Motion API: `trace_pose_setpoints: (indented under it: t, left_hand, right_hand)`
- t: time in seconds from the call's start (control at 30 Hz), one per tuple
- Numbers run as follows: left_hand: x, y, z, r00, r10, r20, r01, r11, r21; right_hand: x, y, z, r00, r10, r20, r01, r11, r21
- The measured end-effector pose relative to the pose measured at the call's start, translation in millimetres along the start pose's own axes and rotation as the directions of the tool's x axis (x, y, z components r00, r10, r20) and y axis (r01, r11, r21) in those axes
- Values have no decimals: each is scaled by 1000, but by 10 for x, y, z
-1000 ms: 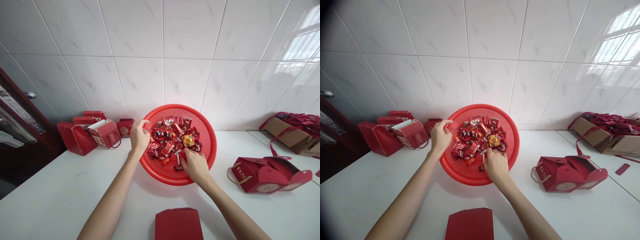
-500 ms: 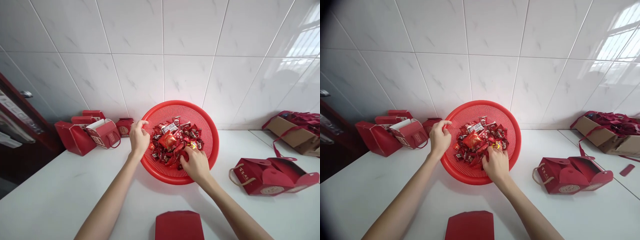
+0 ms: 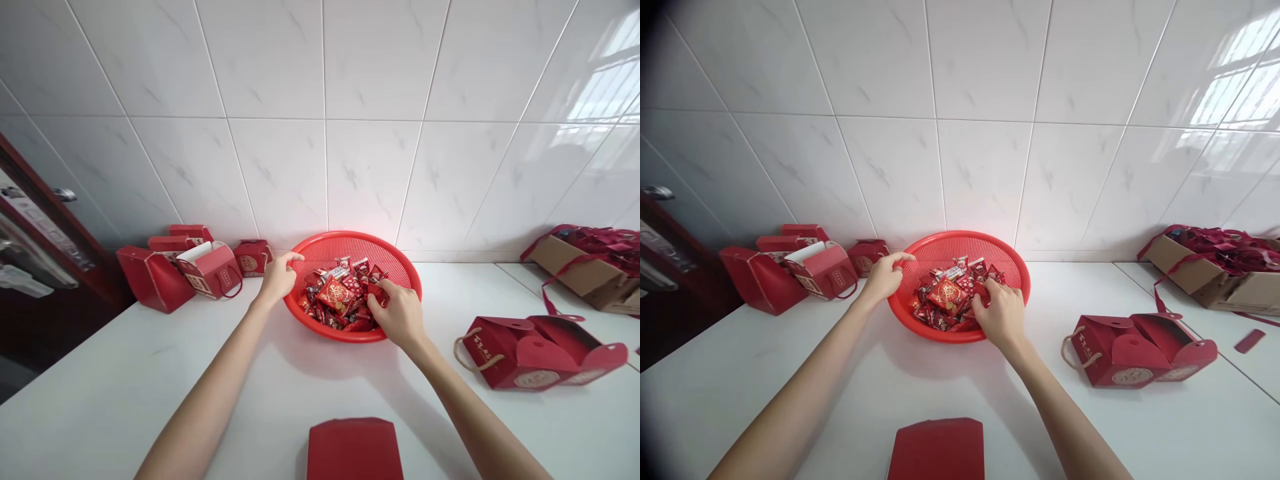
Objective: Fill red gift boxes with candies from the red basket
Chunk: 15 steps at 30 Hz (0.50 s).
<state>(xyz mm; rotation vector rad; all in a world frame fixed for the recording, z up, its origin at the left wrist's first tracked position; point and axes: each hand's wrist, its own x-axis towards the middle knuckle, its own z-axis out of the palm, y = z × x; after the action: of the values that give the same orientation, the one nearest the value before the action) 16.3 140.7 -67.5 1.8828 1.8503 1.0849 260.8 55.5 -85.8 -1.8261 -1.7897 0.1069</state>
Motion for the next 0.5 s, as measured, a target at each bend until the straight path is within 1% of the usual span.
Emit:
trace_pose_setpoints:
  t: [0.07,0.13,0.17,0.2,0.23,0.27,0.3,0.33,0.37,0.4,0.43,0.47,0.5]
  left_hand:
    - [17,-65,8,998,-50,40,50,999,-10]
    - [-28,-86,-41,999,-35,-4,35,999,-22]
    - [-88,-71,-96,999,5,-46,-6,1000,-29]
    - [-179,-41,-170,994,76,-84,-80,996,-37]
    - [-306,2,-259,976,181,-118,-187,981,-50]
    - [-468,52,-352,946,309,-100,-316,946,-68]
    - [-666,102,-439,893,450,4,-448,889,-99]
    - [-895,143,-507,793,589,156,-570,808,-149]
    - [-1147,168,-545,641,710,291,-677,702,-220]
    - [-1414,172,-547,492,783,381,-742,606,-286]
    - [-1684,154,-511,357,830,428,-805,506,-310]
    - [-1944,115,-443,308,846,435,-848,451,-277]
    - [-2183,60,-351,322,823,467,-866,456,-205]
  right_hand:
    - [11,10,-13,999,31,22,-31,999,17]
    - [13,10,-15,998,48,35,-48,999,20]
    - [12,7,-13,998,49,32,-50,999,12]
    - [9,2,-10,998,50,29,-50,999,1]
    - [7,-3,-9,998,52,30,-52,999,-8]
    - [4,-8,-8,998,53,33,-53,999,-13]
    - [2,-13,-9,998,55,36,-54,998,-17]
    - [0,-18,-11,997,58,41,-57,998,-21]
    - [-2,-22,-14,997,61,46,-60,998,-26]
    - [-4,-26,-18,997,65,50,-64,997,-31]
    - [-6,-30,-23,996,70,54,-68,997,-35]
    - [-8,-33,-28,996,72,58,-70,997,-37]
    - [-10,-35,-32,996,73,60,-71,997,-36]
